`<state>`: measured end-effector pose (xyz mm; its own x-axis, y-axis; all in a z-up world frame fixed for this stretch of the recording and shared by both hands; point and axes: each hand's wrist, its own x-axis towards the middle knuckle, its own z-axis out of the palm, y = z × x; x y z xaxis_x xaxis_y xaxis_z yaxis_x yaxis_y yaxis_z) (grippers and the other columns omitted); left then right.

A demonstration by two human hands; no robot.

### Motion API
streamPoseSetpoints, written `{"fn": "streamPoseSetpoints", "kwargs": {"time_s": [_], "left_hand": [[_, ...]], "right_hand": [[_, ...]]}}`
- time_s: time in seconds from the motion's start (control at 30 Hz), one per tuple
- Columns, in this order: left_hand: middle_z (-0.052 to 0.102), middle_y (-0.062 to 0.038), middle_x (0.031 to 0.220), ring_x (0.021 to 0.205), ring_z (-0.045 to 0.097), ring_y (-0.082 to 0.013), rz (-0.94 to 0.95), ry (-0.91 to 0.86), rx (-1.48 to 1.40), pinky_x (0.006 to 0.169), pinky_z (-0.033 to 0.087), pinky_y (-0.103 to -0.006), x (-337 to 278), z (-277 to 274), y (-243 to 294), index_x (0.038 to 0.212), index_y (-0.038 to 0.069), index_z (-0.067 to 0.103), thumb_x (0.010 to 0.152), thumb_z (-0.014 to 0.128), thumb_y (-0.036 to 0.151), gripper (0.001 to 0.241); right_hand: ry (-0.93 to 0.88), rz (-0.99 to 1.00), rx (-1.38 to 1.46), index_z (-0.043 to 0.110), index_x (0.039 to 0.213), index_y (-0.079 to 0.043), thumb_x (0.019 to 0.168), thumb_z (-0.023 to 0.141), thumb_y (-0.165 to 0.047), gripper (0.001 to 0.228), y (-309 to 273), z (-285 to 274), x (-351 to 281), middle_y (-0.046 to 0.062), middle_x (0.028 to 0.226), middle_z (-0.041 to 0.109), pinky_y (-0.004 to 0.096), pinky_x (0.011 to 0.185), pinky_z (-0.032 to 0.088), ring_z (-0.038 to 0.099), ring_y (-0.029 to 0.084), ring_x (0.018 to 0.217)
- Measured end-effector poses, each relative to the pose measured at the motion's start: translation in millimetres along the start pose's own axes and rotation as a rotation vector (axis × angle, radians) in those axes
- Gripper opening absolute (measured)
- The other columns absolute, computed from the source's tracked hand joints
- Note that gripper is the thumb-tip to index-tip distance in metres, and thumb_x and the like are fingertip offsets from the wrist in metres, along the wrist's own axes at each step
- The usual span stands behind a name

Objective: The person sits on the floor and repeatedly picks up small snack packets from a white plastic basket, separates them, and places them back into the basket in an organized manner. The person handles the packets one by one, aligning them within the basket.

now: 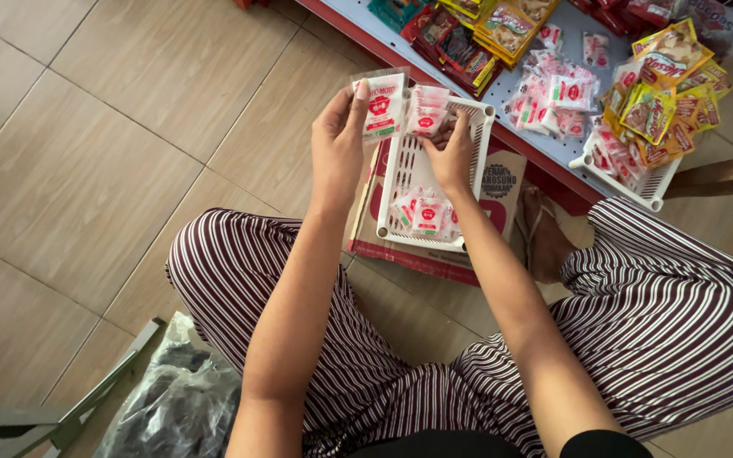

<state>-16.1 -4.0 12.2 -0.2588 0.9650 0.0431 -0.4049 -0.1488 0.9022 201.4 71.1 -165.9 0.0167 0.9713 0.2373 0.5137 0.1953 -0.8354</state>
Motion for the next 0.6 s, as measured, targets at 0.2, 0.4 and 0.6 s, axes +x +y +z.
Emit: {"fn": "streamPoseSetpoints", "kwargs": {"time_s": [0.2,0.4,0.6], "left_hand": [[0.073,-0.001,0.102,0.093,0.063,-0.005,-0.016,-0.001,0.014,0.085,0.052,-0.0236,1,2,1,0.116,-0.003,0.071,0.109,0.058,0.027,0.034],[0.073,-0.001,0.102,0.094,0.063,-0.005,-0.019,0.003,0.017,0.086,0.052,-0.0234,0,1,1,0.117,-0.003,0.071,0.109,0.058,0.028,0.035],[0.071,0.0,0.097,0.089,0.061,-0.005,-0.028,0.01,0.005,0.082,0.051,-0.0235,3,-2,-3,0.112,-0.002,0.071,0.109,0.059,0.027,0.032]], "right_hand": [[0.002,-0.056,0.018,0.046,0.133,-0.005,0.085,0.088,0.0,0.064,4,3,-3,0.008,0.096,0.069,0.027,0.066,0.06,0.071,0.014,0.078],[-0.021,0.023,-0.021,0.046,0.133,-0.005,0.083,0.088,-0.003,0.066,12,2,-3,0.006,0.097,0.07,0.028,0.068,0.063,0.073,0.013,0.08],[-0.13,0.014,-0.002,0.047,0.138,-0.005,0.074,0.091,-0.005,0.078,7,-18,4,0.011,0.108,0.067,0.03,0.07,0.064,0.073,0.016,0.083]]}}
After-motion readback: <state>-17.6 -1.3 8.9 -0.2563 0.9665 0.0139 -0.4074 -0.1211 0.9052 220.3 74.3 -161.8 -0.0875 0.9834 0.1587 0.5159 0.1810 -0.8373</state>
